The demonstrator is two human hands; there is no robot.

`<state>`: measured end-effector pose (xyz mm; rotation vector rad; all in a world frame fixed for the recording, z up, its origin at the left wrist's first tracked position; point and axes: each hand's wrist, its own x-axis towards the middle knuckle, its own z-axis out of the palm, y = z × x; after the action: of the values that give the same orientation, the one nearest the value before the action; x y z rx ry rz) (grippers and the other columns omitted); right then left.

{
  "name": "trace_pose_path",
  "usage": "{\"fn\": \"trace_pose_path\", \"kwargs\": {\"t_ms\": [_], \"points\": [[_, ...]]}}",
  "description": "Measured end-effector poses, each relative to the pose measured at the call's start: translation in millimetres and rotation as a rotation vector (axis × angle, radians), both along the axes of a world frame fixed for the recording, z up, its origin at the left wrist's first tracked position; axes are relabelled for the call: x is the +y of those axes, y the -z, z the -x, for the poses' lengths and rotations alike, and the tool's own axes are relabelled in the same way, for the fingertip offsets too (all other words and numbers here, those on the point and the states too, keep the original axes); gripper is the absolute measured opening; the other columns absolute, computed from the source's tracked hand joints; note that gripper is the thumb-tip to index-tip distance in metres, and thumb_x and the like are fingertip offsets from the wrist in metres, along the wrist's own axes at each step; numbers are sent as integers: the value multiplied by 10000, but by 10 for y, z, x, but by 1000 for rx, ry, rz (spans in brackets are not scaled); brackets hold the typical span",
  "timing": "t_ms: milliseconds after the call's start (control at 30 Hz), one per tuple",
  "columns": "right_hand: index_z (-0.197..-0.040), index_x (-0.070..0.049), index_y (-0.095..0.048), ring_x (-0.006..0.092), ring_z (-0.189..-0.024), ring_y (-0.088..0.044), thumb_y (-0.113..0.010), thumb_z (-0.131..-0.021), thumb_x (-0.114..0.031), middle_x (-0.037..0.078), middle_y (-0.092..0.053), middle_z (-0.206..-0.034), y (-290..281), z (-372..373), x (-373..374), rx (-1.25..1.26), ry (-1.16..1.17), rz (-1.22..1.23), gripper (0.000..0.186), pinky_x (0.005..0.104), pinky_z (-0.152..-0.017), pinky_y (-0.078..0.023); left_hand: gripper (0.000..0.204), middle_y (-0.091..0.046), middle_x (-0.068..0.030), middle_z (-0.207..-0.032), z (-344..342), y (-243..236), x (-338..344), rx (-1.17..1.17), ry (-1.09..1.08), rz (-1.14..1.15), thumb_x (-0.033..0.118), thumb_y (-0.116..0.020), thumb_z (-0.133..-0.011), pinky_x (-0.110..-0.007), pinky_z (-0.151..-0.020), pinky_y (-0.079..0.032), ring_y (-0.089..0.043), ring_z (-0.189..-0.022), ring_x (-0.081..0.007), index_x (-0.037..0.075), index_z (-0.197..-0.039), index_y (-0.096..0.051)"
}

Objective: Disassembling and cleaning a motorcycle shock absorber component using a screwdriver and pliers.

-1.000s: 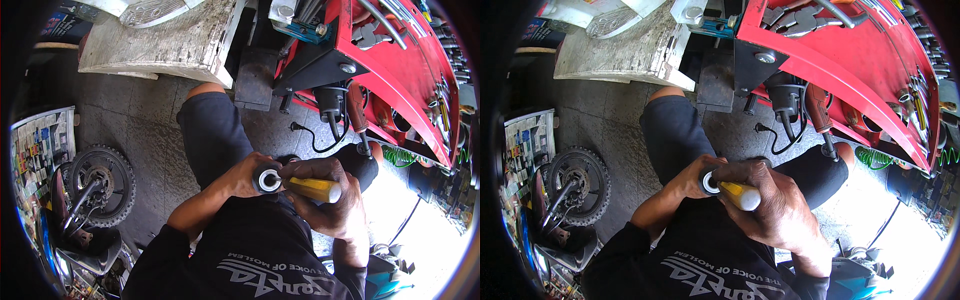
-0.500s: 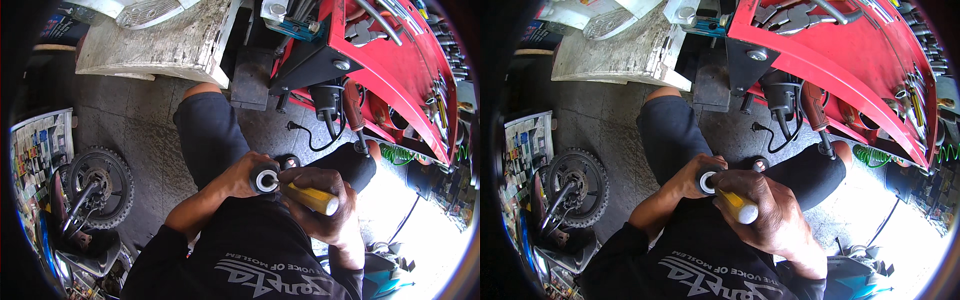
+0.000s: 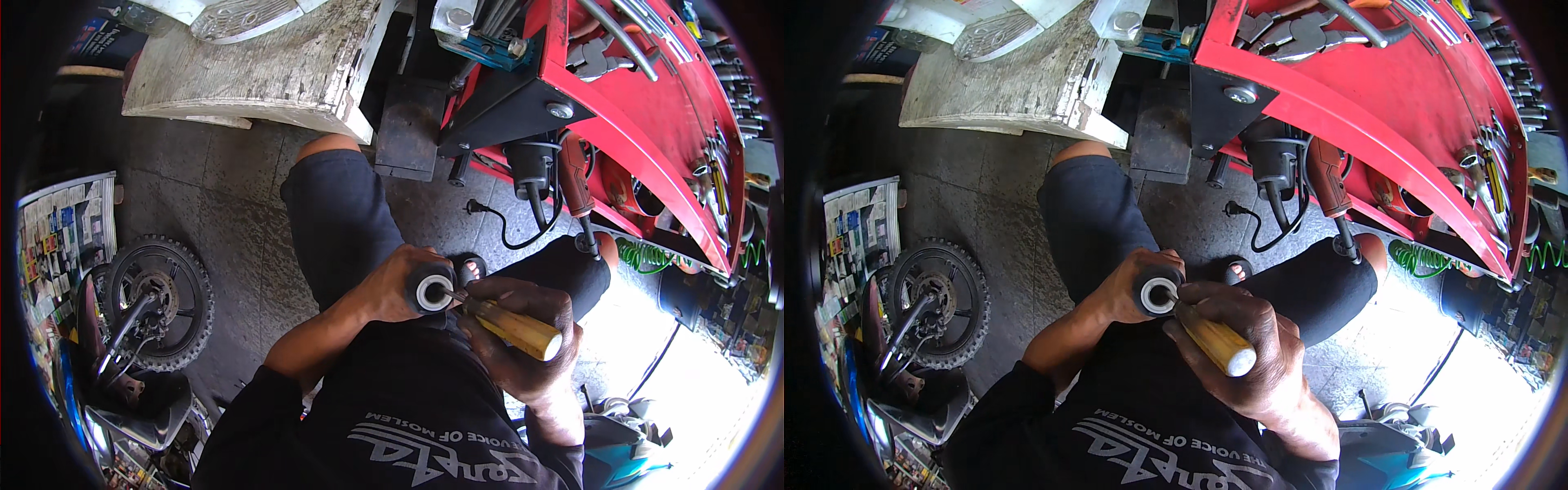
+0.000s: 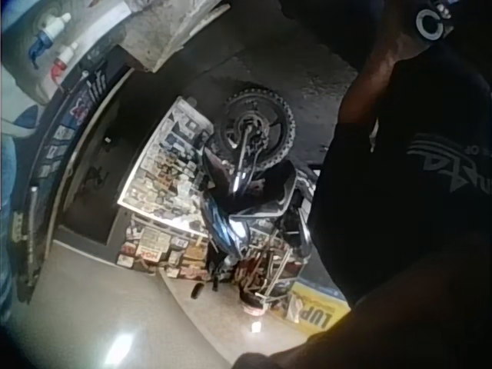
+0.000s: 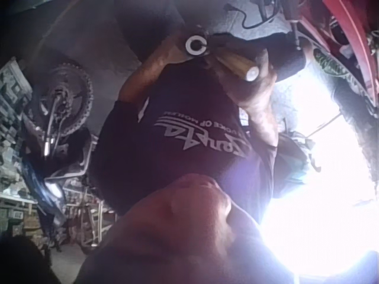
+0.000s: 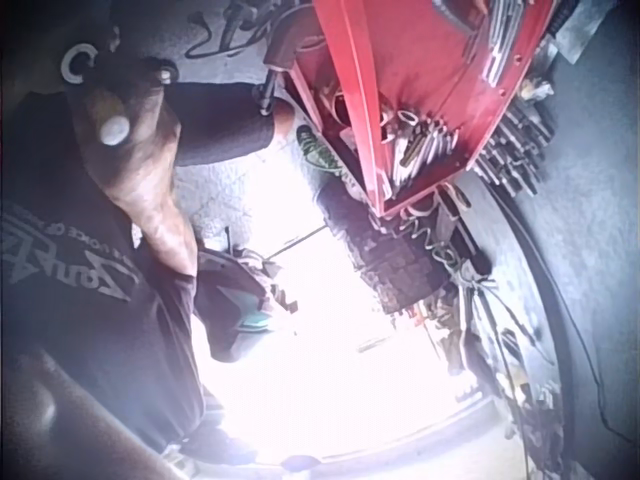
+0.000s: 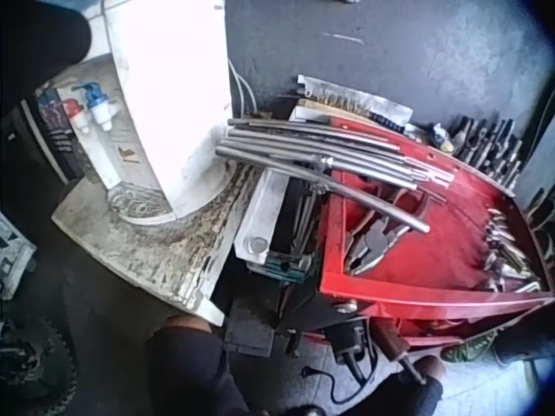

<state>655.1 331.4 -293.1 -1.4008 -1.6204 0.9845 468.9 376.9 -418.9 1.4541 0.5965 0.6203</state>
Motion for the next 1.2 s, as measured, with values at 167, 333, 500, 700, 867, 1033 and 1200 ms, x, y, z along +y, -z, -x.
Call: {"fn": "trace_pose_path", "kwargs": {"t_ms": [167,333,500,700,867,1033,1200], "points": [[-1107,-63,-472,246,-878,-762,-862,-777,-56,152,-739,-1018,44,17,-32,19,33,-5,511,319,-692,-612,194,-577,-86,-702,2,-8,-10,-2,-23,-3,46,-730,-661,-361,-691,-450,-577,-640,-250,26,-750,-559],[-1102,-62,-480,248,-880,-760,-859,-778,-53,150,-736,-1026,43,27,-47,2,40,0,499,315,-692,-609,192,-576,-74,-693,9,-11,-10,19,-8,-11,48,-732,-655,-359,-695,-449,-577,-643,-245,38,-742,-561],[-1096,-58,-500,251,-892,-756,-856,-779,-47,145,-729,-1037,-16,-13,-21,-15,-15,5,477,318,-719,-607,206,-581,-72,-695,2,-6,-25,22,-7,27,72,-742,-645,-355,-704,-444,-578,-648,-243,46,-746,-565],[-1085,-52,-506,254,-904,-753,-853,-778,-37,149,-724,-1045,-41,-8,-22,-21,-35,18,464,328,-748,-607,206,-577,-85,-694,3,1,-43,19,-39,10,73,-739,-648,-361,-686,-444,-575,-635,-253,39,-746,-561],[-1086,-55,-481,261,-915,-753,-849,-783,-39,153,-722,-1053,-23,3,-75,-8,0,42,477,325,-739,-610,197,-574,-91,-689,4,6,-41,-13,-36,2,75,-734,-661,-362,-673,-442,-570,-619,-257,31,-742,-560],[-1094,-57,-467,272,-924,-753,-849,-782,-38,163,-718,-1058,-7,21,-126,-23,-2,23,494,324,-723,-613,190,-574,-90,-688,-2,14,-25,-37,-46,-27,79,-734,-677,-358,-663,-436,-560,-604,-255,27,-741,-563],[-1091,-55,-440,292,-997,-725,-791,-787,71,240,-691,-1091,-46,20,-159,12,-16,41,481,356,-795,-606,179,-583,-89,-697,-18,3,-24,-52,-47,-11,71,-732,-689,-355,-651,-432,-554,-604,-245,28,-761,-574]]}}
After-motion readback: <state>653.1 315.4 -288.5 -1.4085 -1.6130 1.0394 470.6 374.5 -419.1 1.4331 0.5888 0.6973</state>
